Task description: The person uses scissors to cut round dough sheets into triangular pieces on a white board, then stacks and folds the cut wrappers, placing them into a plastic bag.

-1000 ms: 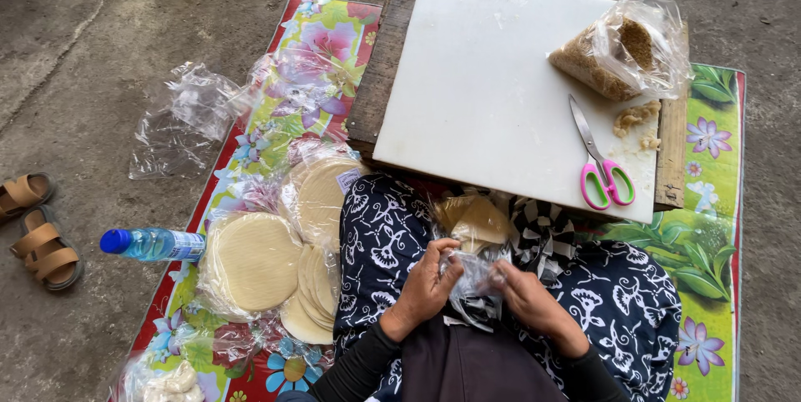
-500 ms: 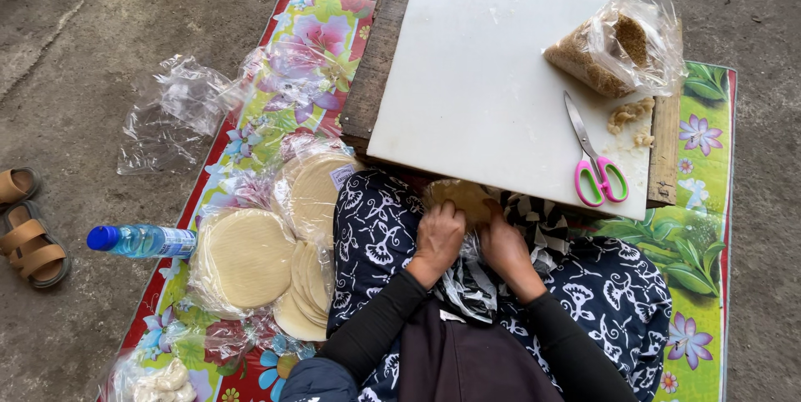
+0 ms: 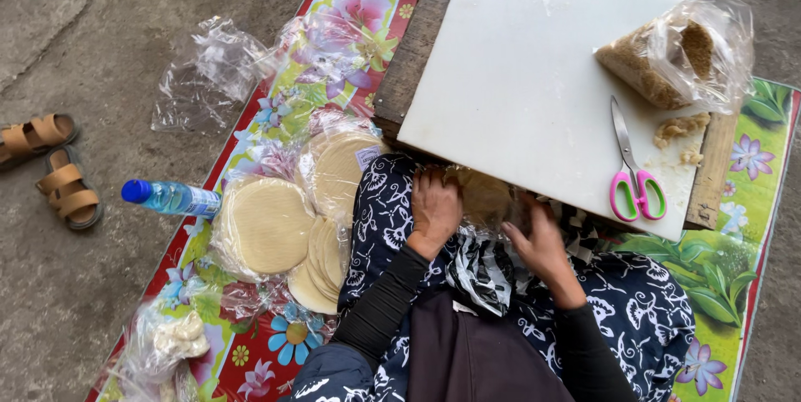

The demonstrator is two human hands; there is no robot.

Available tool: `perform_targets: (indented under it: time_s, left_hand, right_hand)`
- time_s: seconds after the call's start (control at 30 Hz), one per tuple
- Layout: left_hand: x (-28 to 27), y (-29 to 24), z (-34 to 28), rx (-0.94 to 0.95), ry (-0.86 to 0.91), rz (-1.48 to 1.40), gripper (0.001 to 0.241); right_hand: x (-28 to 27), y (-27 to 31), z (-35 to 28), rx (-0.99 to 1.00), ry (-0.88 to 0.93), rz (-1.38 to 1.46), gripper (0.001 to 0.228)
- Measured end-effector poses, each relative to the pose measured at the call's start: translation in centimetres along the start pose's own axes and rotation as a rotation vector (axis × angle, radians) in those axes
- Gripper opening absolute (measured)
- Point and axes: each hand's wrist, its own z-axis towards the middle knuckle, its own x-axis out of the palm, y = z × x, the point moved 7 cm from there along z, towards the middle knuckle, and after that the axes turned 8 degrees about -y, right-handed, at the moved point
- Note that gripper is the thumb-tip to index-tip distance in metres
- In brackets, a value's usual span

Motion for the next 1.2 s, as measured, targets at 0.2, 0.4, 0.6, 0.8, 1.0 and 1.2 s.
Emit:
perform_targets:
  time_s: [0.2, 0.4, 0.6, 0.8, 1.0, 1.2]
  left_hand:
    - [-3.8, 6.3, -1.5, -0.091, -0.309, -0.236, 0.016]
    - [-4.9, 22.7, -12.6, -0.793, -0.294, -0.350, 0.023]
    - [-3.6, 26.1, -24.7, -1.037, -0.056, -0.097, 0.041]
    - [-1.3, 22.2, -25.6, -1.150, -0.127, -0.099, 0.094]
    - [0.2, 23.8, -24.6, -1.299, -0.028, -0.174, 0.082]
    - [1.1, 22.5, -23.2, -1.248, -0.002, -0.161, 0.059]
  right_hand:
    - [-7.5, 0.4, -6.1, -0.456, -0.495, 0.257, 0.030]
    - [-10.4, -7.4, -10.5, -0.320, -0.837, 0.499, 0.011]
    - [-10.2, -12.2, -9.5, -0.244, -0.869, 0.635, 0.007]
    - [-9.3, -10.9, -6.7, -0.276, -0.812, 0.507, 0.007]
    - [-9.6, -11.3, -6.6, -0.237, -0.814, 0.522, 0.008]
    - [-9.6, -11.0, -6.2, -0.207, -0.831, 0.453, 0.010]
